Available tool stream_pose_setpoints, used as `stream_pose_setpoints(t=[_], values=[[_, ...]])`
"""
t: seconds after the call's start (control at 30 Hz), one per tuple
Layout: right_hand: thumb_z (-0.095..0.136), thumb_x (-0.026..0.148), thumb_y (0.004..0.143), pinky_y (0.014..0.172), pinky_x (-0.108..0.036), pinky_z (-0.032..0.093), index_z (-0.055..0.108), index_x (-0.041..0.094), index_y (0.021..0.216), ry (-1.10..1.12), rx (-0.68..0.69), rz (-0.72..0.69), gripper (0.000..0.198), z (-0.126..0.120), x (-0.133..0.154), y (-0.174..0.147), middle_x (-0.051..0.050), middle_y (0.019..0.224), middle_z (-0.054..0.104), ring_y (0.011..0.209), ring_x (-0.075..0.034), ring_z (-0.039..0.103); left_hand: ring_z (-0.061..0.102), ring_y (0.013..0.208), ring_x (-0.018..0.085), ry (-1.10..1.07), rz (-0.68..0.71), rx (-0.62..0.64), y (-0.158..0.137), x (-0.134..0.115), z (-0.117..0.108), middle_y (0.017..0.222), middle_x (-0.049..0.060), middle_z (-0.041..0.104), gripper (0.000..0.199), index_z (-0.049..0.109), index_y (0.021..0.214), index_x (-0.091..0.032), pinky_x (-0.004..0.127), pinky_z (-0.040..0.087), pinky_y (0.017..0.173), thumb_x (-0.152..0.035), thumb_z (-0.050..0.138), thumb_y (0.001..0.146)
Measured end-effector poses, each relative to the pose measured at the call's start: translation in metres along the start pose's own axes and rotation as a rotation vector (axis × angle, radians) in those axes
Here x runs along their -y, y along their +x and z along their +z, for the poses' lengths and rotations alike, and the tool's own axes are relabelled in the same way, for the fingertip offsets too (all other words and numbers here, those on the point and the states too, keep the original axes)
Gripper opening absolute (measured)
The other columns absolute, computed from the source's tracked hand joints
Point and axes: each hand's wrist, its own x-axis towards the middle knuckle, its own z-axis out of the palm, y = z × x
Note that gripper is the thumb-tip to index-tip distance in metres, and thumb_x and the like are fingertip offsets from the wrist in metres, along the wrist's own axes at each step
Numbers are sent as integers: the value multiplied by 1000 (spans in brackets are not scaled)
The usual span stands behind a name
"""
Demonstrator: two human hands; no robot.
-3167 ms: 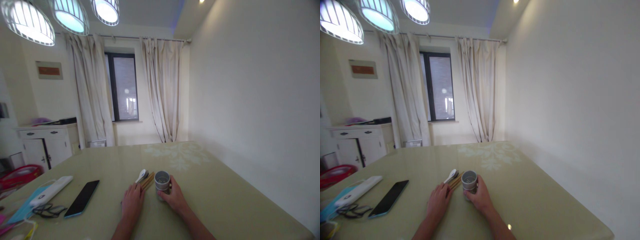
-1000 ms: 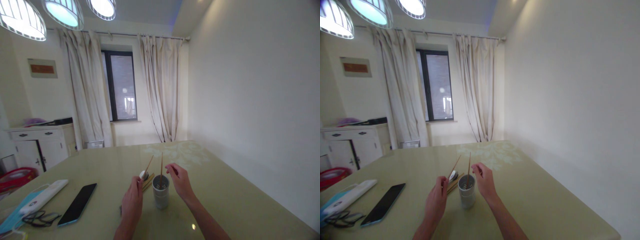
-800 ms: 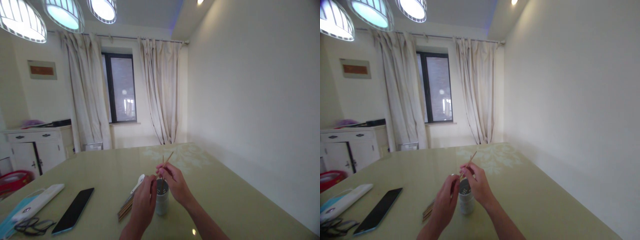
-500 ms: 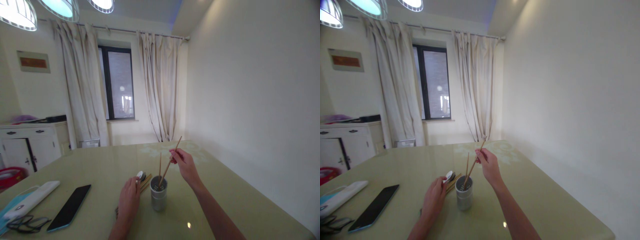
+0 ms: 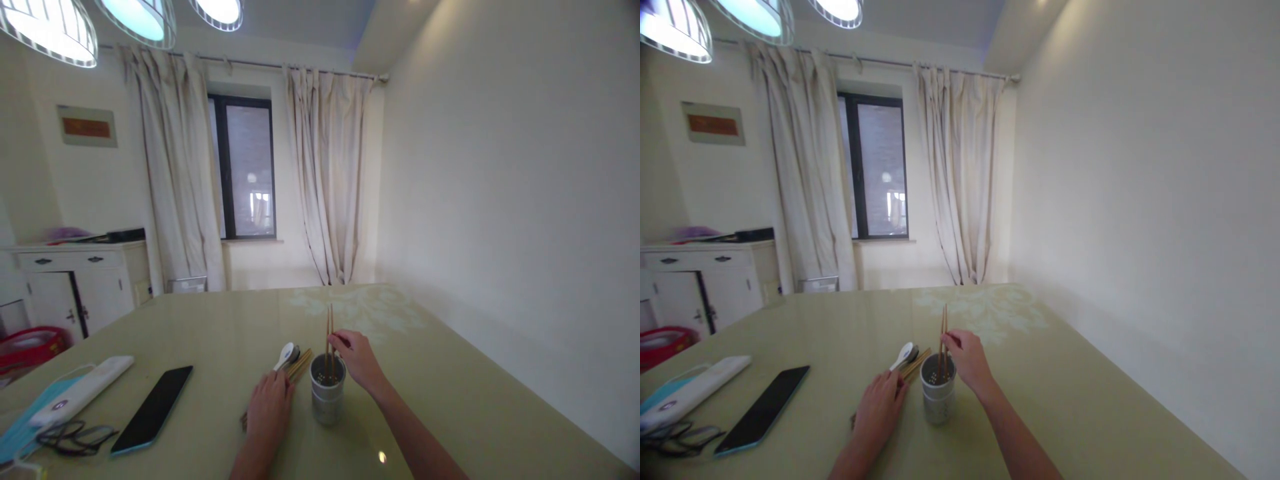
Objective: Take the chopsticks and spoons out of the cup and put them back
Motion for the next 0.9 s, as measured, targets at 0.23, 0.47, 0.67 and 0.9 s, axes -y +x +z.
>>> stream_pose_setpoints(t=[0.23, 0.47, 0.67, 0.9], values=[[61, 38, 90, 63, -27, 39, 73, 17, 70, -2, 31, 32, 31, 8, -2, 10, -1, 64, 67, 65, -18, 61, 63, 115, 27, 15, 15, -10, -3, -5, -3, 120, 13, 73, 36, 70, 109, -16, 39, 43, 101, -22, 35, 104], [65, 36, 89, 59, -25, 35, 74, 17, 66, -24, 64, 57, 31, 1, -1, 15, 3, 58, 62, 59, -15, 55, 69, 107, 27, -103, -36, -47, -1, -12, -11, 111, 13, 76, 37, 65, 112, -17, 37, 47, 92, -28, 29, 108], [72, 33, 82, 63, -28, 42, 78, 17, 69, -47, 33, 97, 21, 2, 0, 12, -3, 67, 73, 63, -17, 61, 74, 96, 26, -488, -102, -228, 0, -13, -12, 111, 10, 76, 31, 59, 115, -23, 36, 54, 81, -37, 33, 106], [58, 52, 97, 76, -33, 50, 77, 18, 107, 147, -75, -46, 40, -18, 34, -2, -9, 100, 76, 82, -21, 65, 71, 83, 20, -835, 190, -549, -8, -48, -42, 101, 8, 74, 36, 66, 121, -20, 31, 58, 74, -47, 48, 103]])
